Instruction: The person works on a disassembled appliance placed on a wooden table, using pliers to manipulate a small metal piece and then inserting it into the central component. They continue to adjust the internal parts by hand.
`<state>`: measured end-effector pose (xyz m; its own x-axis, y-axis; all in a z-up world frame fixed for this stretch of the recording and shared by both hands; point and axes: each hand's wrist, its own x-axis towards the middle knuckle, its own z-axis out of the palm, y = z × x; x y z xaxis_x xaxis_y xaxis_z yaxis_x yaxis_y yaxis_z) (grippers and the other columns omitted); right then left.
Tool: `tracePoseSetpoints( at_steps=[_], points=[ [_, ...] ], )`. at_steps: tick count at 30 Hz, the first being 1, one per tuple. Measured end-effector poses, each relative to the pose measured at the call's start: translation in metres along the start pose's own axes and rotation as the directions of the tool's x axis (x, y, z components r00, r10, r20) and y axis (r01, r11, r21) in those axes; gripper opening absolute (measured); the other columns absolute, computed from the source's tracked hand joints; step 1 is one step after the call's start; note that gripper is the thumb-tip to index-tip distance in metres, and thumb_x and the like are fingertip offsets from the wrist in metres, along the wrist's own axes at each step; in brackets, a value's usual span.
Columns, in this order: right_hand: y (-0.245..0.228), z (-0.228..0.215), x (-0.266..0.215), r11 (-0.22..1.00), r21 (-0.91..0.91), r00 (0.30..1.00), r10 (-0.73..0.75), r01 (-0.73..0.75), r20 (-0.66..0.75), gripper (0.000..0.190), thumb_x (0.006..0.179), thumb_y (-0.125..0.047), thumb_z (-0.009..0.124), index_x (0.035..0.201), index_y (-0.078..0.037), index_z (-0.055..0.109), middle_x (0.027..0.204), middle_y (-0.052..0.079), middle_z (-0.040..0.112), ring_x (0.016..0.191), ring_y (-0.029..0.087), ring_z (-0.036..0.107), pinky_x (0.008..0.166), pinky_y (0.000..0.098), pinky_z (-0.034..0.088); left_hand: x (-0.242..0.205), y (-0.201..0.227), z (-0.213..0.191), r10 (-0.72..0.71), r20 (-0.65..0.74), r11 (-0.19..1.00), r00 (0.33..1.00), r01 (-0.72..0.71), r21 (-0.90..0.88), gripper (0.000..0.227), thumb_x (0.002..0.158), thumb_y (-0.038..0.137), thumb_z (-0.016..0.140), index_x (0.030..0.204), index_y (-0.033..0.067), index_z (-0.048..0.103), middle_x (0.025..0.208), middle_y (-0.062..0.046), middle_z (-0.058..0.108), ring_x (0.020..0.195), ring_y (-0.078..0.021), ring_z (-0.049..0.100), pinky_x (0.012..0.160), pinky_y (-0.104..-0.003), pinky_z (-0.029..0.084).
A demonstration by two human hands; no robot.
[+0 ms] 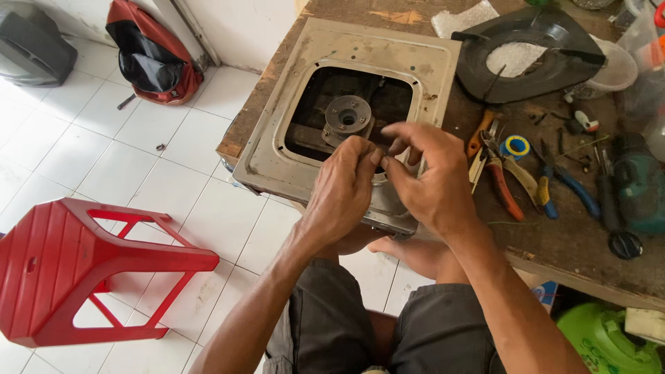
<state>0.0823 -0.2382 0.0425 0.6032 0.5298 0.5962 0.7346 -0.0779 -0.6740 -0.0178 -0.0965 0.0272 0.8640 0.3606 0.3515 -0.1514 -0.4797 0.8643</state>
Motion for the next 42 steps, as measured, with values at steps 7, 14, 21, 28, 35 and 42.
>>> tracePoseSetpoints(
  at_steps=[7,14,21,28,35,42],
  points=[
    [-0.015,-0.021,-0.008,0.972,-0.161,0.983,-0.161,0.173,0.084,0.015,0.095,-0.004,0.086,0.107,-0.013,0.082,0.096,0.002,0.075,0.091,0.027,0.073,0.1,0.0457,0.05,-0.007,-0.011,-0.002,-0.084,0.057,0.99,0.995,0.09,-0.106,0.021,0.117,0.021,0.056,0.109,0.0055,0.069,0.084,-0.015,0.069,0.081,-0.0324,0.069,0.076,-0.048,0.058],
    [-0.023,-0.021,-0.018,0.991,-0.074,0.993,-0.112,0.115,0.038,0.016,0.102,-0.009,0.082,0.117,-0.01,0.081,0.099,0.007,0.077,0.094,0.033,0.075,0.099,0.0472,0.052,-0.006,0.001,-0.01,-0.07,0.162,0.983,0.984,0.095,-0.157,0.021,0.116,0.022,0.058,0.108,0.0072,0.069,0.081,-0.009,0.064,0.08,-0.0212,0.064,0.074,-0.042,0.058],
    [-0.026,-0.017,-0.022,0.989,0.138,0.998,0.052,-0.057,0.039,0.004,0.105,-0.008,0.078,0.108,-0.007,0.08,0.089,0.008,0.074,0.081,0.023,0.071,0.089,0.0411,0.053,-0.014,-0.009,-0.004,-0.111,0.122,0.937,0.986,0.144,-0.319,0.023,0.115,0.024,0.065,0.106,0.0043,0.073,0.082,-0.007,0.068,0.079,-0.0141,0.064,0.074,-0.032,0.059],
    [-0.041,-0.018,-0.02,0.97,0.187,0.985,0.141,-0.158,0.101,0.005,0.102,-0.002,0.076,0.107,-0.001,0.077,0.087,0.014,0.071,0.079,0.025,0.068,0.083,0.0458,0.053,-0.018,-0.003,-0.008,-0.094,0.084,0.946,0.992,0.116,-0.304,0.024,0.116,0.022,0.062,0.107,0.0014,0.071,0.081,-0.007,0.062,0.079,-0.0158,0.058,0.071,-0.035,0.055],
    [-0.044,-0.021,-0.024,0.999,-0.033,0.993,-0.012,0.016,0.115,0.009,0.095,-0.003,0.079,0.095,-0.012,0.077,0.079,0.005,0.071,0.076,0.028,0.073,0.091,0.0429,0.055,-0.018,0.013,-0.019,-0.023,0.125,0.998,0.992,0.029,-0.046,0.022,0.109,0.025,0.073,0.101,0.005,0.072,0.075,-0.012,0.066,0.071,-0.0243,0.066,0.067,-0.04,0.055],
    [-0.009,-0.004,-0.041,0.912,-0.321,0.967,-0.235,0.256,0.102,0.011,0.093,-0.012,0.079,0.091,-0.013,0.069,0.076,0.002,0.063,0.073,0.026,0.07,0.092,0.045,0.052,-0.025,0.016,-0.015,-0.05,0.116,0.999,0.992,0.051,-0.005,0.011,0.102,0.015,0.075,0.098,0.0054,0.071,0.075,-0.015,0.067,0.073,-0.0374,0.073,0.065,-0.047,0.057]
  ],
)
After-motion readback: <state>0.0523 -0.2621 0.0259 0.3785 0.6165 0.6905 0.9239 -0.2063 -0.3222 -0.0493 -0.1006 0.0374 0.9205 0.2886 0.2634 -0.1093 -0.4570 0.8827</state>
